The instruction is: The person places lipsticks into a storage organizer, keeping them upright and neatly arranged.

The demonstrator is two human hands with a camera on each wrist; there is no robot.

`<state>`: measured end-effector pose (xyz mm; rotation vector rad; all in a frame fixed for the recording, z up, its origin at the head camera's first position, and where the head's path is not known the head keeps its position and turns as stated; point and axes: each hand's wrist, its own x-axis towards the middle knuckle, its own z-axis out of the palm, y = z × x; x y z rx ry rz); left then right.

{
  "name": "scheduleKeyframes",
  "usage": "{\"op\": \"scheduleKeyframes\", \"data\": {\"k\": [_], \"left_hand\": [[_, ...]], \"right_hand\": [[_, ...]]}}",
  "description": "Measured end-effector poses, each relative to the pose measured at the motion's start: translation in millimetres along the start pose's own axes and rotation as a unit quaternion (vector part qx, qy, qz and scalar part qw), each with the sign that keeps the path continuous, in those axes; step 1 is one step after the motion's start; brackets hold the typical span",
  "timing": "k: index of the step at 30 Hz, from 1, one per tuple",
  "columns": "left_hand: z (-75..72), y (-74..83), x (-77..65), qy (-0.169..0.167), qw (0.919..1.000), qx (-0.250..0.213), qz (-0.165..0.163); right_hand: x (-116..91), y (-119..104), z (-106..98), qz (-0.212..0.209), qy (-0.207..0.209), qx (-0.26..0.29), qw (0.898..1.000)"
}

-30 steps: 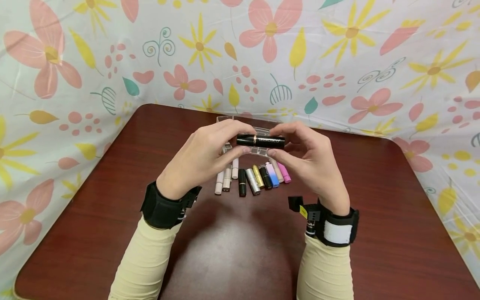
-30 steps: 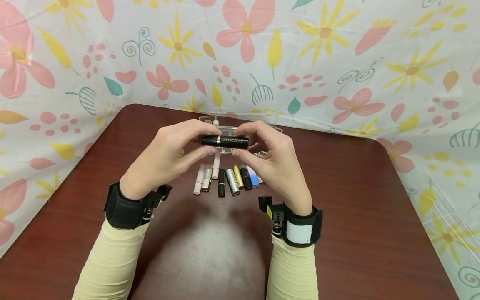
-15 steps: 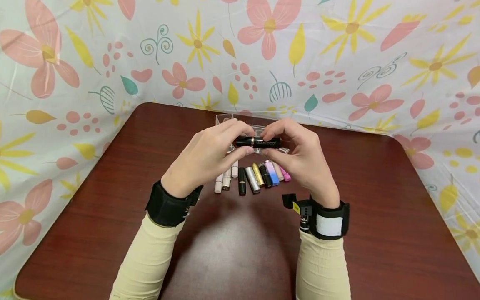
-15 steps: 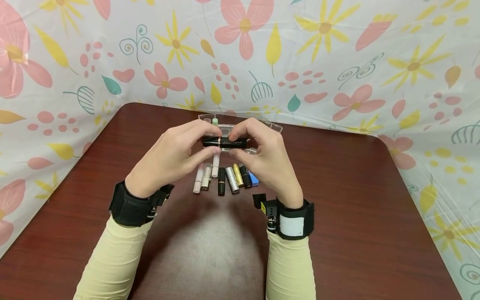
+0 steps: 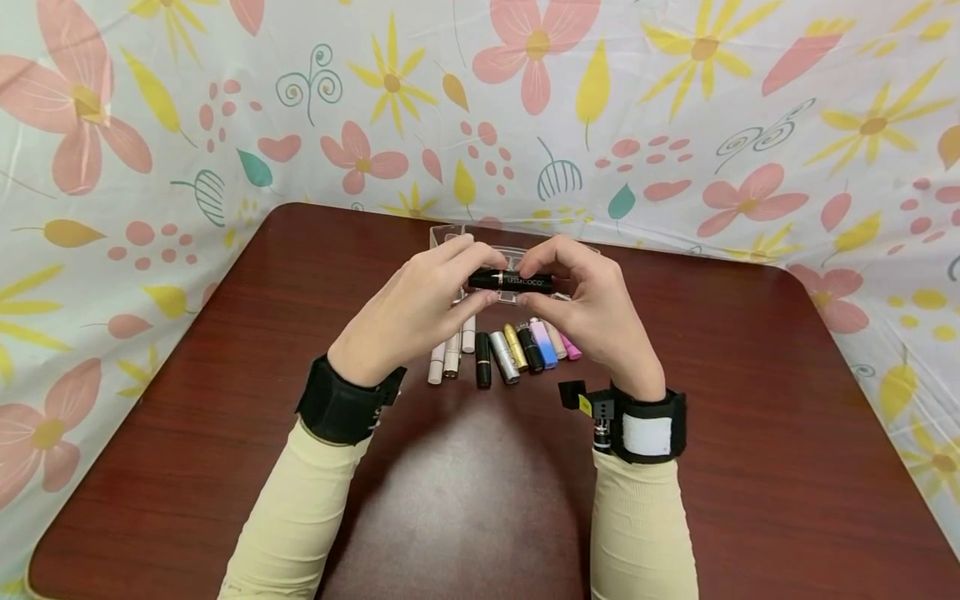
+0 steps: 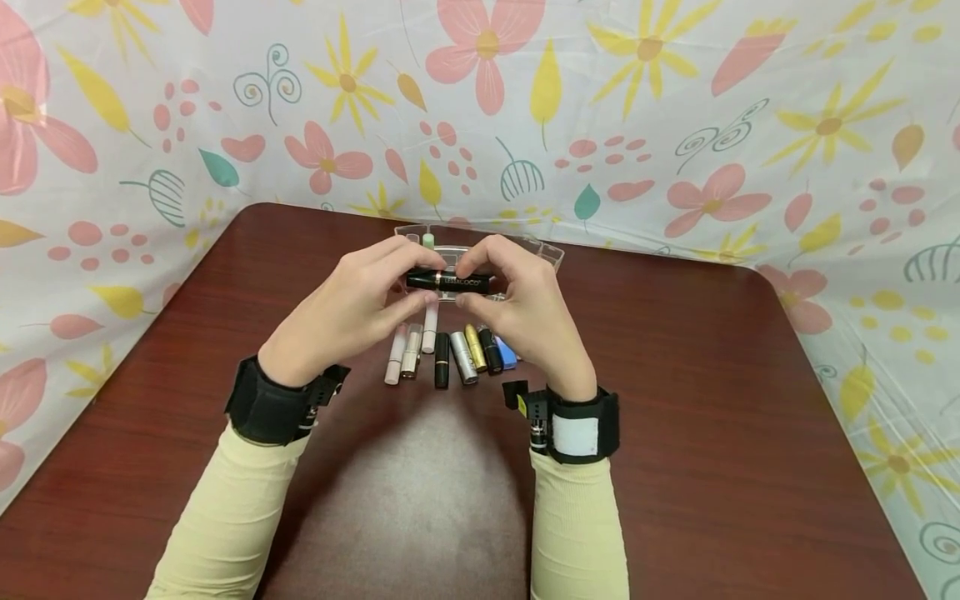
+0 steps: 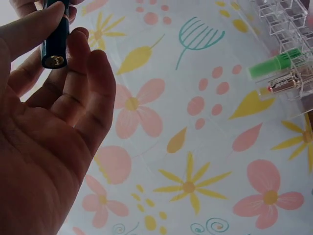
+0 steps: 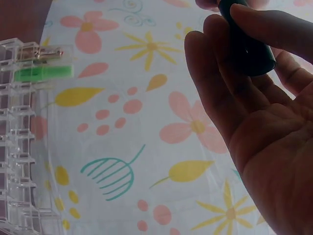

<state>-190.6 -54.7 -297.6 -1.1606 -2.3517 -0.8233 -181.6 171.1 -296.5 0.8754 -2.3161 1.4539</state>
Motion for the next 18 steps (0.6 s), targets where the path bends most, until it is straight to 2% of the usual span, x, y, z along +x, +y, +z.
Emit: {"op": "scheduleKeyframes", "data": {"k": [3,6,8,10,11,12,13,15,16,18], "left_hand": [[7.7,-7.2,0.2,-0.012,0.9997,0.003,-0.02],[21.9,-17.4,0.7,-0.034,0.997,0.024,-0.066],[36.0,-24.7,-0.1,-0.049,0.9927,0.043,-0.101],[51.2,-30.8,-1.9,-0.06,0.9877,0.061,-0.131],[58.3,-33.3,-2.8,-0.063,0.9858,0.064,-0.142],[65.0,-35.5,-4.0,-0.065,0.9842,0.068,-0.149],[71.4,-37.5,-5.2,-0.067,0.983,0.071,-0.155],[81.8,-40.6,-7.3,-0.071,0.9815,0.075,-0.161],[85.9,-41.9,-8.2,-0.073,0.9811,0.077,-0.161],[92.2,-44.1,-9.3,-0.078,0.9808,0.088,-0.156]], "right_hand": [[1,7,2,0.035,-0.004,-0.001,0.999],[4,24,8,0.088,-0.008,0.016,0.996],[5,40,14,0.135,-0.005,0.06,0.989],[5,58,23,0.184,0.015,0.145,0.972],[5,66,28,0.211,0.031,0.195,0.957],[4,73,33,0.24,0.05,0.245,0.938],[4,80,37,0.267,0.07,0.292,0.916],[3,90,46,0.313,0.114,0.377,0.864],[3,94,49,0.336,0.13,0.403,0.841],[4,97,55,0.371,0.161,0.436,0.804]]}}
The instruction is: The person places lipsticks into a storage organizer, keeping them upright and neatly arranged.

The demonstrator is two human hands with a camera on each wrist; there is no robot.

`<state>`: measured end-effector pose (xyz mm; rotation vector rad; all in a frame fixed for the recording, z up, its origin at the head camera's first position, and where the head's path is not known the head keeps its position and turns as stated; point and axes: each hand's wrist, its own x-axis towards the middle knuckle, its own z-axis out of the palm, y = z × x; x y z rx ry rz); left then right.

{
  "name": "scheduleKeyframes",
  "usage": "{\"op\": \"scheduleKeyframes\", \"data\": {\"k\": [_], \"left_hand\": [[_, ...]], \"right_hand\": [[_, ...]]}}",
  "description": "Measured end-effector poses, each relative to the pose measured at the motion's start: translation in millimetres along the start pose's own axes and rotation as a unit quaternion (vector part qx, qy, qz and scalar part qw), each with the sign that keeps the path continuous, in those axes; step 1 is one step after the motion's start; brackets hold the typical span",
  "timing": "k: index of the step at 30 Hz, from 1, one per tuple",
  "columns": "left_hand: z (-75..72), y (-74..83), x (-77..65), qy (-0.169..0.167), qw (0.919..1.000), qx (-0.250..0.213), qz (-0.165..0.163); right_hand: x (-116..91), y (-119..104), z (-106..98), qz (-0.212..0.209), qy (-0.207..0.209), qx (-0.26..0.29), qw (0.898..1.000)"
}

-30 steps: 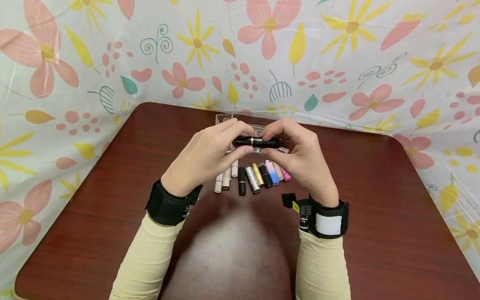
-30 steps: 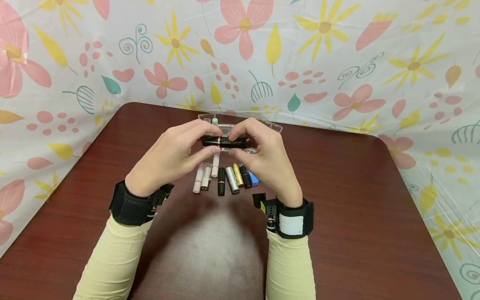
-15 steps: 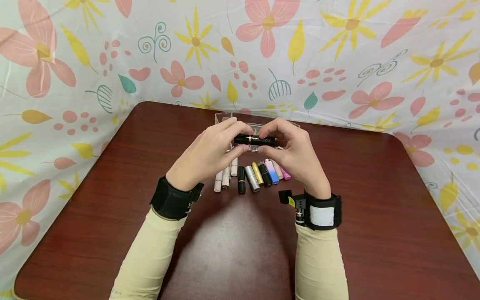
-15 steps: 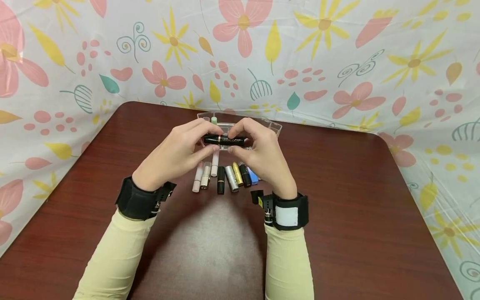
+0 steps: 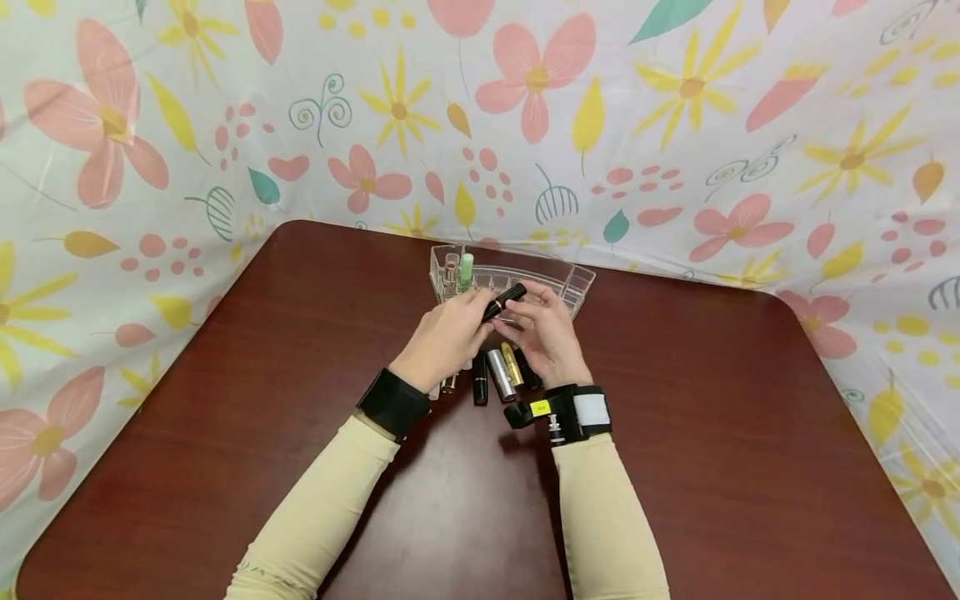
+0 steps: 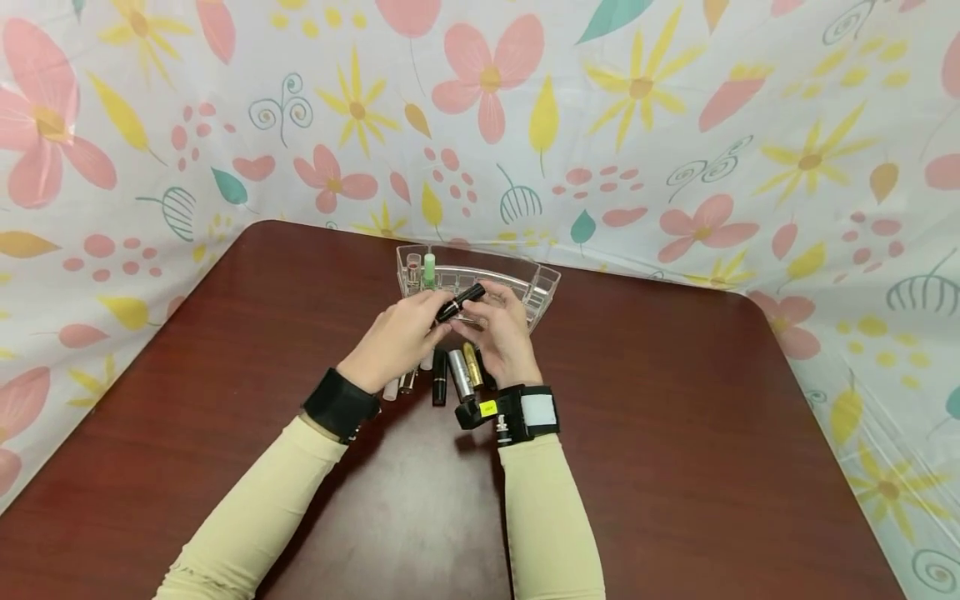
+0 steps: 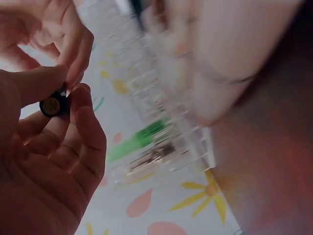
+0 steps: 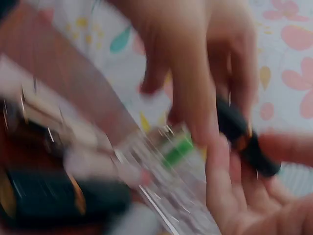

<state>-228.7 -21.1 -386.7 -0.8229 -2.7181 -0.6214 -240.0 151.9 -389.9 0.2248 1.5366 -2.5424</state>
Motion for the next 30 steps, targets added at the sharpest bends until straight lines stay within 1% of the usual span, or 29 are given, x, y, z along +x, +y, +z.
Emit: {"op": "scheduleKeyframes", "data": {"k": [3,6,9,12,14,16,19,21,23,25,26,27,28,29,30], "left_hand": [[6.0,-2.4,-0.6,0.001,0.9995,0.025,0.018],[6.6,-4.7,-1.0,0.003,0.999,0.037,0.026],[6.7,-7.4,-2.0,-0.014,0.9995,0.028,0.01],[9.8,-10.9,-3.3,-0.05,0.9983,0.025,-0.017],[12.8,-13.3,-4.2,-0.078,0.9961,0.024,-0.033],[15.1,-15.6,-4.8,-0.096,0.9942,0.025,-0.042],[16.2,-18.4,-5.3,-0.106,0.9927,0.029,-0.049],[17.0,-19.8,-5.8,-0.106,0.9926,0.035,-0.049],[17.9,-20.8,-6.4,-0.11,0.9919,0.043,-0.048],[18.7,-20.9,-6.7,-0.113,0.9913,0.048,-0.047],[19.1,-20.7,-6.8,-0.117,0.9907,0.051,-0.047],[19.2,-20.2,-6.9,-0.121,0.9902,0.051,-0.048],[19.3,-19.7,-6.9,-0.124,0.9897,0.052,-0.049],[18.9,-18.7,-6.9,-0.126,0.9894,0.051,-0.05],[18.7,-17.9,-6.9,-0.128,0.9891,0.052,-0.051]], "right_hand": [[2,6,4,0.026,0.037,0.054,0.997],[3,10,7,0.026,0.061,0.079,0.995],[2,12,8,0.013,0.078,0.086,0.993],[1,17,6,-0.001,0.094,0.099,0.991],[1,20,5,-0.003,0.096,0.109,0.989],[1,23,4,0.001,0.094,0.121,0.988],[4,25,5,0.009,0.084,0.136,0.987],[7,25,8,0.015,0.083,0.153,0.985],[12,23,12,0.015,0.083,0.155,0.984],[21,18,17,0.003,0.079,0.12,0.99],[26,15,20,-0.009,0.076,0.093,0.993],[32,11,23,-0.025,0.07,0.054,0.996],[39,7,26,-0.044,0.065,0.013,0.997],[46,3,29,-0.062,0.061,-0.03,0.996],[52,-1,31,-0.08,0.056,-0.076,0.992]]}}
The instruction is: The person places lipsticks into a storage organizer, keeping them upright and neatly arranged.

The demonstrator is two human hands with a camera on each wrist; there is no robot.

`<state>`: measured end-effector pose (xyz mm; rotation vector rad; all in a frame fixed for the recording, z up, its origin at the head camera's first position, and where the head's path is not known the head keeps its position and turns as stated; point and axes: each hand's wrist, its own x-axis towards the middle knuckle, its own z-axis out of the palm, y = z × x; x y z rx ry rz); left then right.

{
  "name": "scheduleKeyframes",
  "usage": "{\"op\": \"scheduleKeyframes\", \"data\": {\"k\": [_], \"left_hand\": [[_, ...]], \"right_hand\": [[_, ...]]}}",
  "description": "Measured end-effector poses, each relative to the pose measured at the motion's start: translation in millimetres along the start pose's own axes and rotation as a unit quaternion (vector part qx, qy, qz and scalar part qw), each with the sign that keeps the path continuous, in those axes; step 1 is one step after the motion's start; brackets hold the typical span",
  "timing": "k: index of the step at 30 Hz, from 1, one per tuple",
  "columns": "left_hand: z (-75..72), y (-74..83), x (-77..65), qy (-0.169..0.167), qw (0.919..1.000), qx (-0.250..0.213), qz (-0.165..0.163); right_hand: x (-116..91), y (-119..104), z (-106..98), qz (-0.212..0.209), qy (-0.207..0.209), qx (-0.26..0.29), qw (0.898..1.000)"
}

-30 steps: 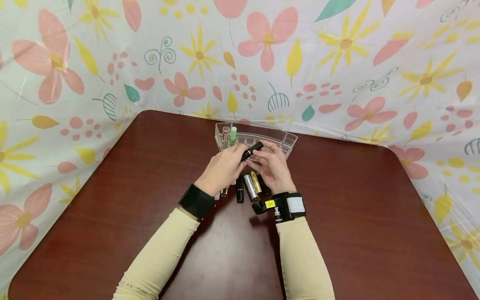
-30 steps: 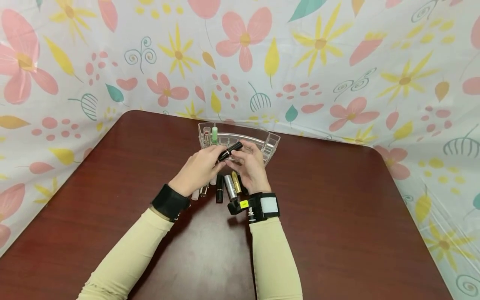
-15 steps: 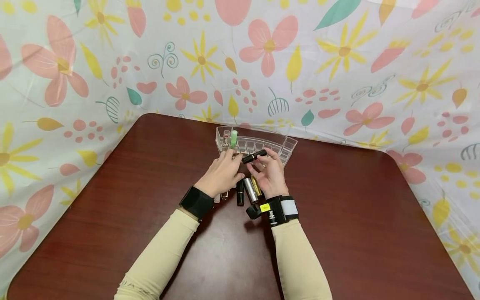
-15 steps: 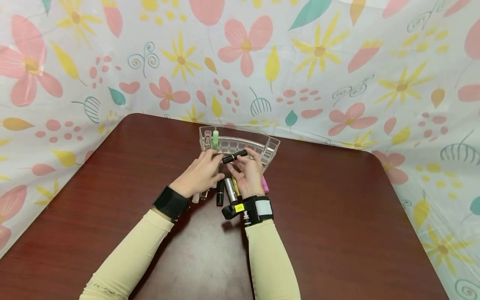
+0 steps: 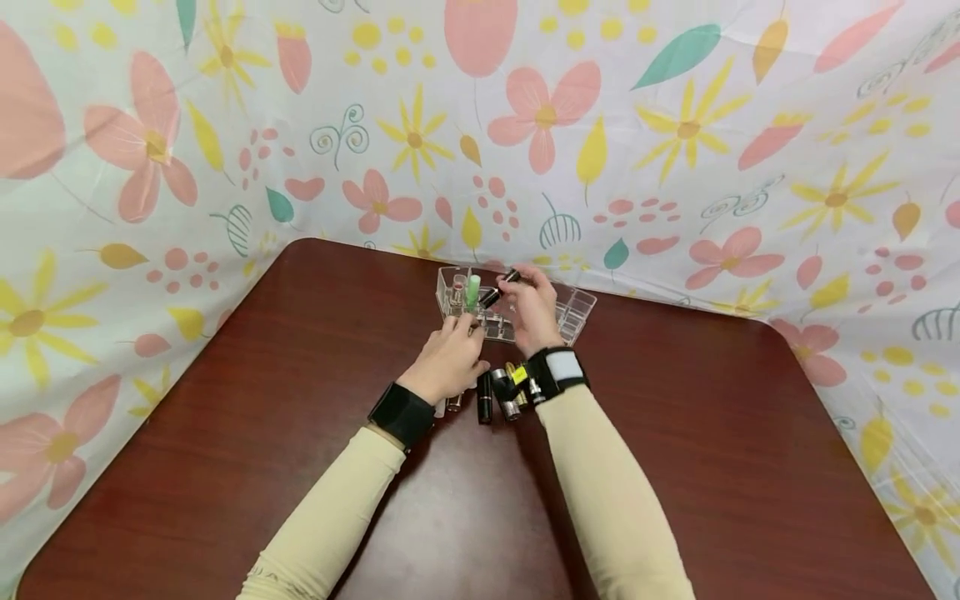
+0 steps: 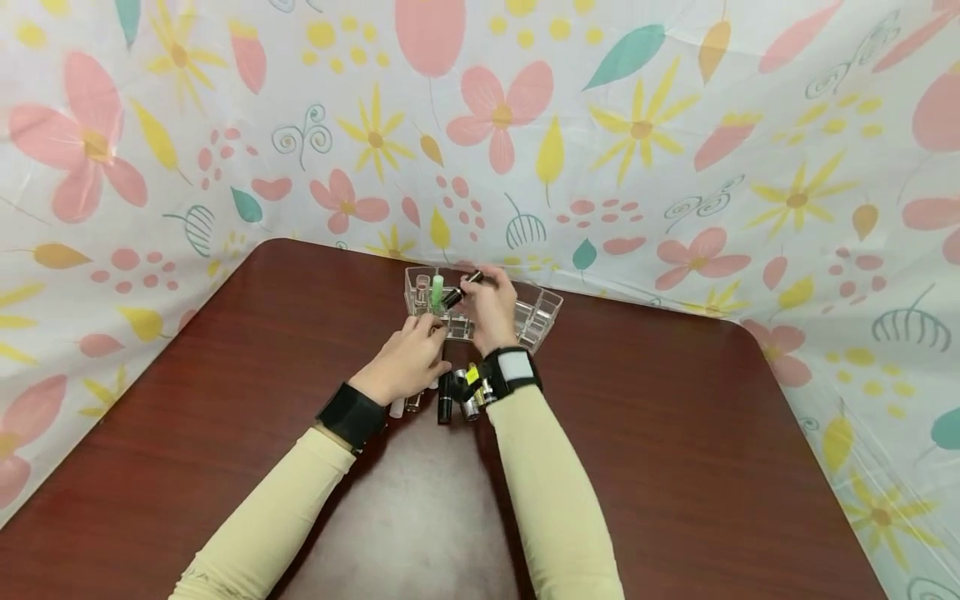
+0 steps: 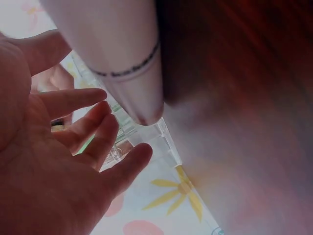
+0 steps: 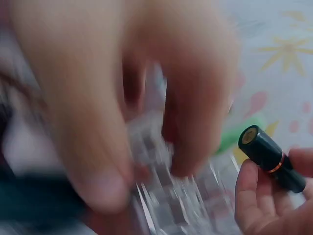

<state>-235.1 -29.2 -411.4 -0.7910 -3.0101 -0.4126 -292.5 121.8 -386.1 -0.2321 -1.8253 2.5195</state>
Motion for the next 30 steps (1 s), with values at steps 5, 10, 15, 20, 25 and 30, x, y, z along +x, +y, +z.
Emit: {"op": "scheduleKeyframes", "data": {"k": [5,10,15,20,25,30], "left_hand": [[5.0,2.5,-3.1,-0.019,0.9998,0.0,-0.003],[4.4,4.1,-3.0,-0.023,0.9997,0.008,-0.004],[-1.3,-0.6,-0.4,-0.027,0.9994,0.013,-0.016],[-3.1,-1.4,-1.0,-0.023,0.9996,0.01,-0.016],[-1.5,-1.6,-1.0,-0.023,0.9996,0.009,-0.016],[-0.8,-0.5,-0.7,-0.016,0.9997,0.011,-0.017]], "right_hand": [[26,-4,4,-0.069,-0.027,-0.138,0.988],[31,-6,6,-0.109,-0.051,-0.207,0.971],[31,-1,13,-0.182,-0.068,-0.279,0.941],[27,7,14,-0.222,-0.06,-0.285,0.93],[24,12,8,-0.223,-0.045,-0.288,0.93],[26,17,1,-0.226,-0.043,-0.307,0.924]]}}
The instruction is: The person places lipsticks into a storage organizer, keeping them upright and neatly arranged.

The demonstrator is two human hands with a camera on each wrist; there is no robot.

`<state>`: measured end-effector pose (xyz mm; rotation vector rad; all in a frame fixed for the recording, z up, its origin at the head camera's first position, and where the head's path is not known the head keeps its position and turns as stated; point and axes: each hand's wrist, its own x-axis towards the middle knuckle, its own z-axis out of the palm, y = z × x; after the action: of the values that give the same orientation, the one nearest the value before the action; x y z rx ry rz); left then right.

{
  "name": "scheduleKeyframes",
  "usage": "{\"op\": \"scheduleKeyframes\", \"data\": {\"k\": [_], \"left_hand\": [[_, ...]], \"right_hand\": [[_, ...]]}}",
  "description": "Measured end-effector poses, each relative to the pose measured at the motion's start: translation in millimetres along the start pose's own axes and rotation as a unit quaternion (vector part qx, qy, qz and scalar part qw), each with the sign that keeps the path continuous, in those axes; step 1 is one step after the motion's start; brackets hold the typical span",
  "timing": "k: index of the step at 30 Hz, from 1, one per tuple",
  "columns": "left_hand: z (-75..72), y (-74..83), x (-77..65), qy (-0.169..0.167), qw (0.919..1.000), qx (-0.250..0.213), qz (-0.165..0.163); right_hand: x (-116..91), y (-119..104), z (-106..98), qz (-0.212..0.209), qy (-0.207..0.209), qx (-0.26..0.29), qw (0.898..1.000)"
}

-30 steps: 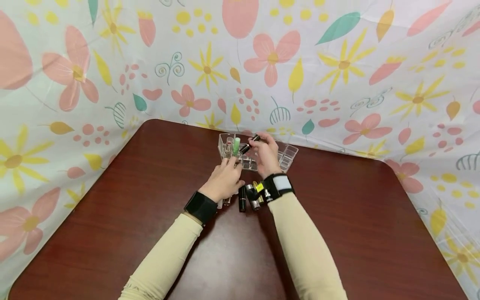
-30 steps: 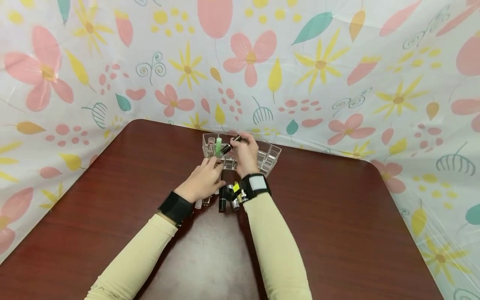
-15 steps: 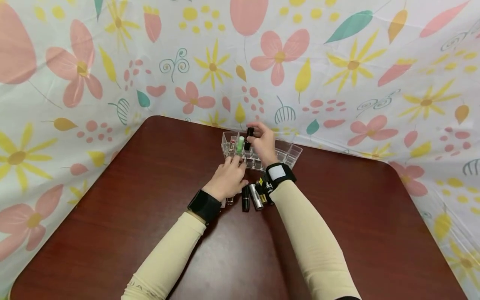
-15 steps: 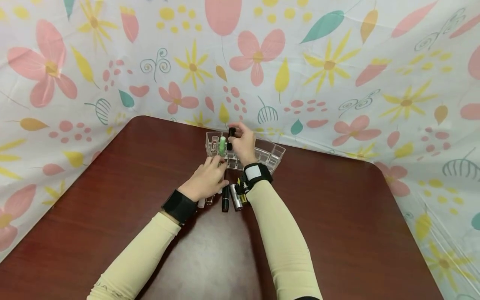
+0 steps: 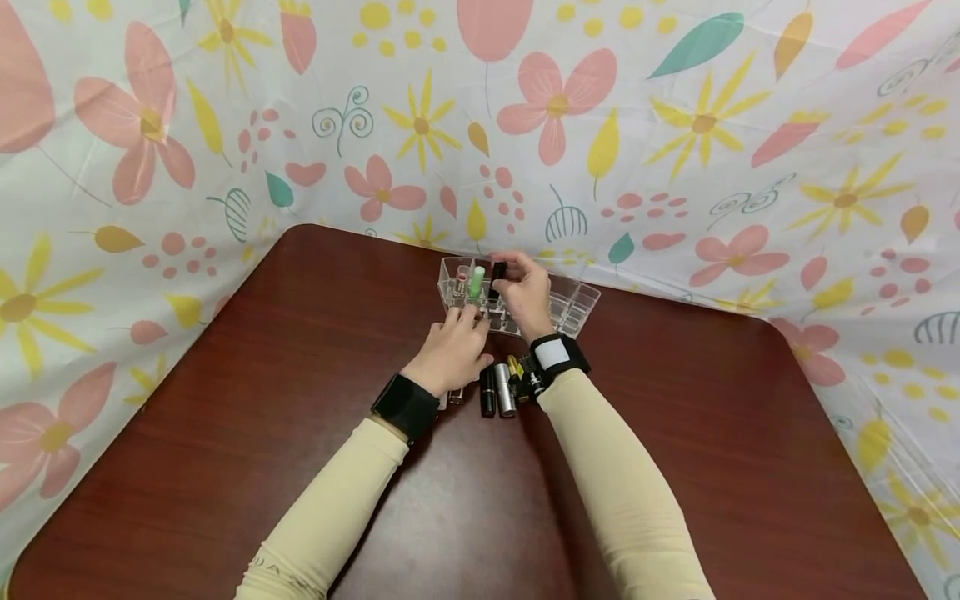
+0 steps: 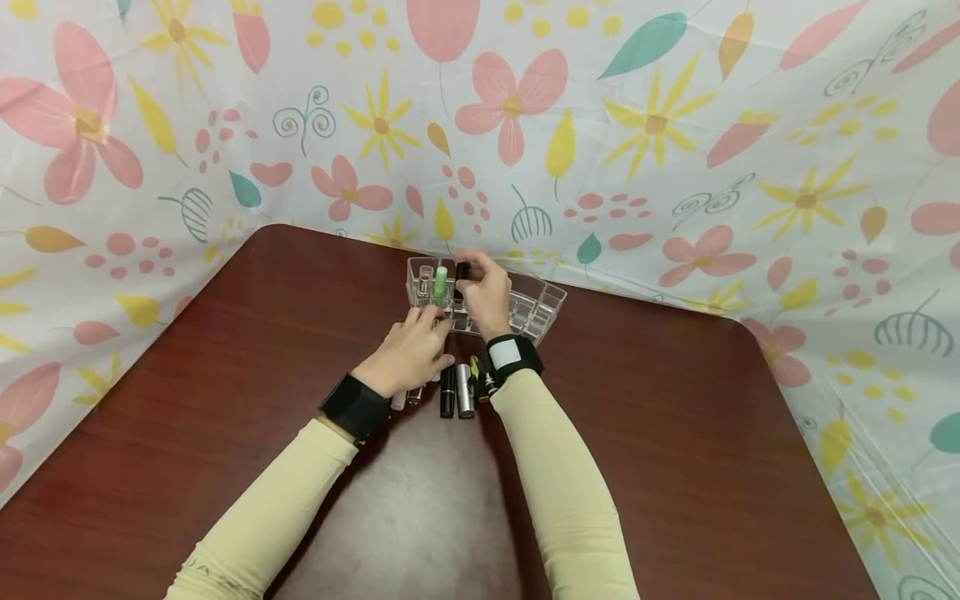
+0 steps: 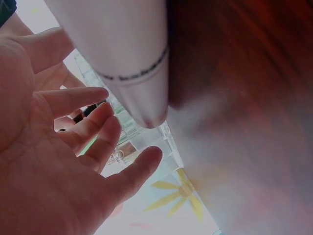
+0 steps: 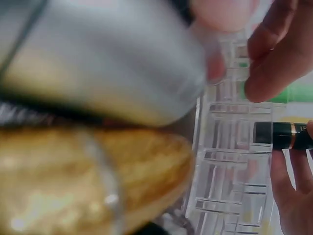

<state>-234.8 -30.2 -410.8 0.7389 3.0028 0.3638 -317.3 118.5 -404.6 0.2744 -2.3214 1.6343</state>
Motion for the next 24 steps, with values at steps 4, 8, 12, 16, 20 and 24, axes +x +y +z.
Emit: {"op": "scheduleKeyframes", "data": {"k": [4,8,12,16,20,24], "left_hand": [[-2.5,-0.3,-0.1,0.0,1.0,-0.001,-0.003],[-3.4,-0.4,-0.5,-0.004,1.0,-0.007,-0.002],[-2.9,-0.5,-1.1,-0.006,1.0,-0.004,-0.006],[-1.7,0.4,-1.5,-0.008,0.9999,-0.007,-0.005],[-1.4,2.1,-1.5,-0.01,0.9999,-0.014,-0.002],[-1.3,2.3,-1.3,-0.01,0.9999,-0.008,-0.006]], "right_hand": [[-1,4,2,-0.002,0.001,-0.025,1.0],[-4,6,4,0.003,0.01,-0.039,0.999],[-6,7,6,-0.001,0.004,-0.032,0.999],[-9,11,4,0.002,-0.004,-0.013,1.0],[-12,14,2,0.002,-0.006,0.013,1.0],[-13,15,1,-0.001,-0.009,0.019,1.0]]}}
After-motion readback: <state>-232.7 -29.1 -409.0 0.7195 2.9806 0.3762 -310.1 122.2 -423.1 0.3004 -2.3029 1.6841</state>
